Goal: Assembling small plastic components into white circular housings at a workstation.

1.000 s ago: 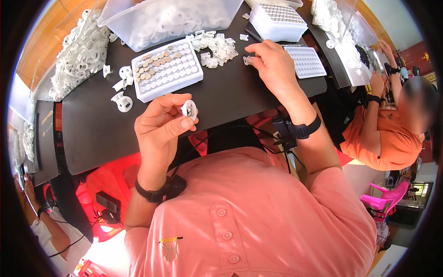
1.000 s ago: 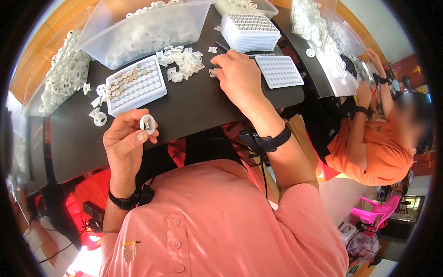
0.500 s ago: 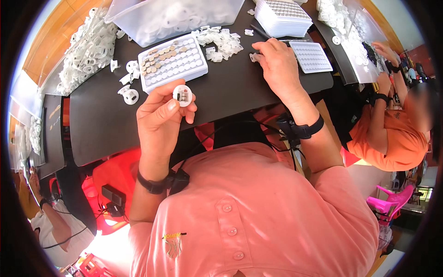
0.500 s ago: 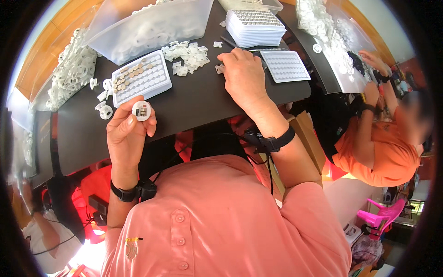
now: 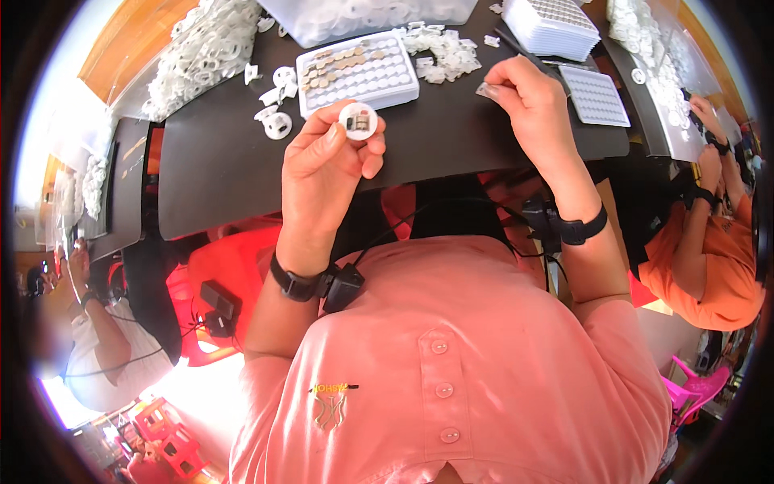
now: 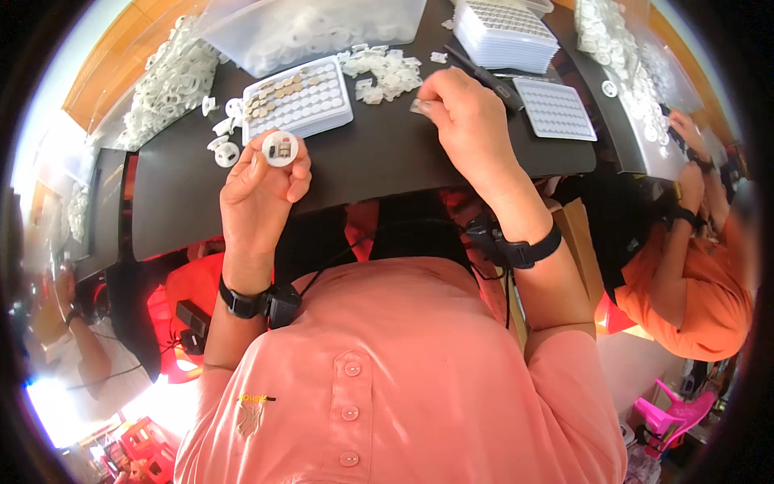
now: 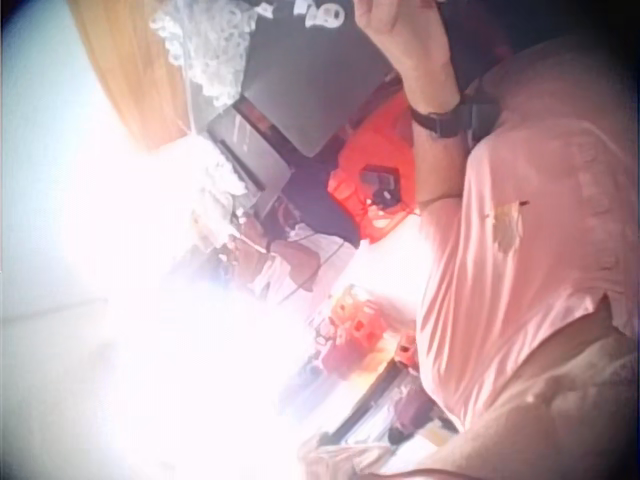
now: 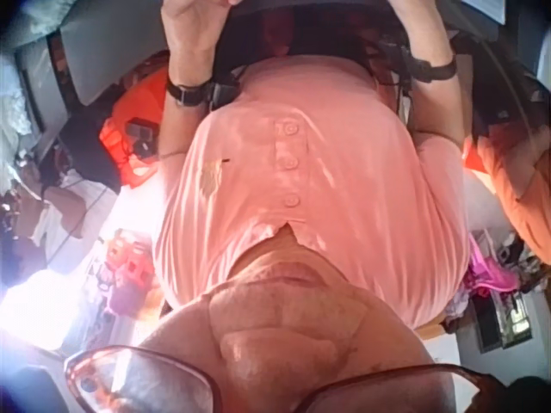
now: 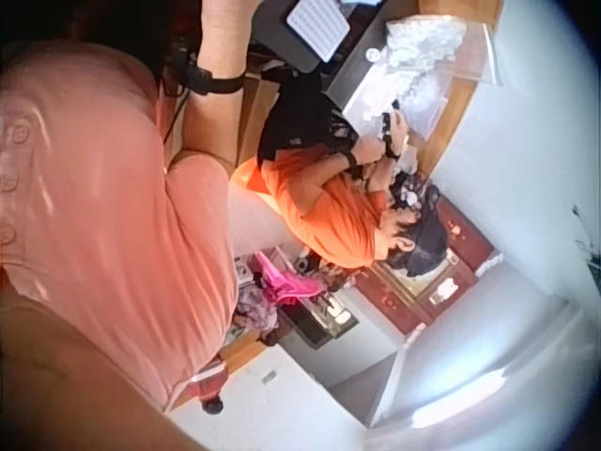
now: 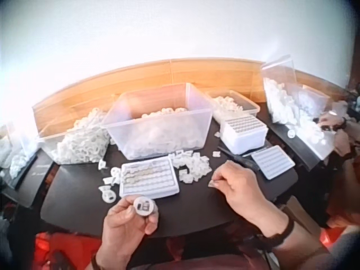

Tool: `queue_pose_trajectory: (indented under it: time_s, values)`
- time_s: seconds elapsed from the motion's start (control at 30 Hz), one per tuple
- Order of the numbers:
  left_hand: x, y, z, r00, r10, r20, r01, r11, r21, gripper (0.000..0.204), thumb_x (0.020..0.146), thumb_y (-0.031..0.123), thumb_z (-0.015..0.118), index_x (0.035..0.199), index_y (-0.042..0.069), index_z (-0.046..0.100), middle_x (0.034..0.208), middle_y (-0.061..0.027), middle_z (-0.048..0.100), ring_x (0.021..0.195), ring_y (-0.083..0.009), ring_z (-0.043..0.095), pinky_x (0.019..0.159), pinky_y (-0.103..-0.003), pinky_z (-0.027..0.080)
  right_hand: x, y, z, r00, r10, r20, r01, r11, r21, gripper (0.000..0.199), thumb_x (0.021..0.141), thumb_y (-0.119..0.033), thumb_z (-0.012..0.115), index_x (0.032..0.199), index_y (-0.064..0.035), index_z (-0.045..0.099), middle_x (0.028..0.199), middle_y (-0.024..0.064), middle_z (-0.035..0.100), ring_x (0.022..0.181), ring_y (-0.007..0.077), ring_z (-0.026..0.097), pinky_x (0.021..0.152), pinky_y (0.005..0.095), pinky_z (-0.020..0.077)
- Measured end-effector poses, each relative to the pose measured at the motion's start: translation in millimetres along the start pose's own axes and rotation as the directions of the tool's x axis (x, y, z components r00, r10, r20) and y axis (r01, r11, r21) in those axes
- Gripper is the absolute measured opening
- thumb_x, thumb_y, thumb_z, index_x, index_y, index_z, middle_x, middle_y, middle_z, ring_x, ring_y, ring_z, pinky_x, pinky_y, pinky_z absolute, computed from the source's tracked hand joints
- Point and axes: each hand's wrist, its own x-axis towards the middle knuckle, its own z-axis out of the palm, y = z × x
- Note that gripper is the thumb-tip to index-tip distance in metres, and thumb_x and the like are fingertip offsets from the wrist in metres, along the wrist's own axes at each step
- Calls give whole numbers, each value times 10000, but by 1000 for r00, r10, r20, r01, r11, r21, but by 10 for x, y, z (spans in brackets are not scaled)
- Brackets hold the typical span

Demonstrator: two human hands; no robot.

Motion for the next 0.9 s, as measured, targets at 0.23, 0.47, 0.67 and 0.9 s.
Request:
queue_pose_trajectory:
  time_s: [0.23,0.47,0.67,0.9]
  values:
    - [-17,-5,9,1000,-5,-12,5,1000,-28,294,992,148,610,1233,-20,605,1069,-202,663,876,-271,653,648,-344,490,93,-870,377,991,1,132,-89,742,664,70,874,-37,664,867,13,616,720,80,647,655,120,620,629,283,482]
    - [-32,-1,-1,999,-3,-44,3,1000,-2,310,994,144,607,1243,-40,597,1041,-159,664,859,-267,654,661,-347,496,116,-988,576,975,66,213,-191,742,643,68,878,-57,639,854,2,613,713,109,676,593,204,673,588,330,505]
    - [-29,14,21,998,-15,-60,15,1000,-6,317,988,148,615,1235,-50,593,1013,-148,667,855,-251,656,664,-347,495,159,-938,553,967,-4,256,-149,805,575,82,923,-6,621,855,22,585,735,55,641,603,109,635,574,247,497]
    - [-5,15,-12,998,-40,-55,40,999,1,333,974,157,637,1220,-63,592,1000,-142,668,848,-246,656,657,-355,490,198,-950,523,949,-24,314,-170,800,576,96,924,-15,619,843,16,578,718,57,638,596,116,641,574,248,498]
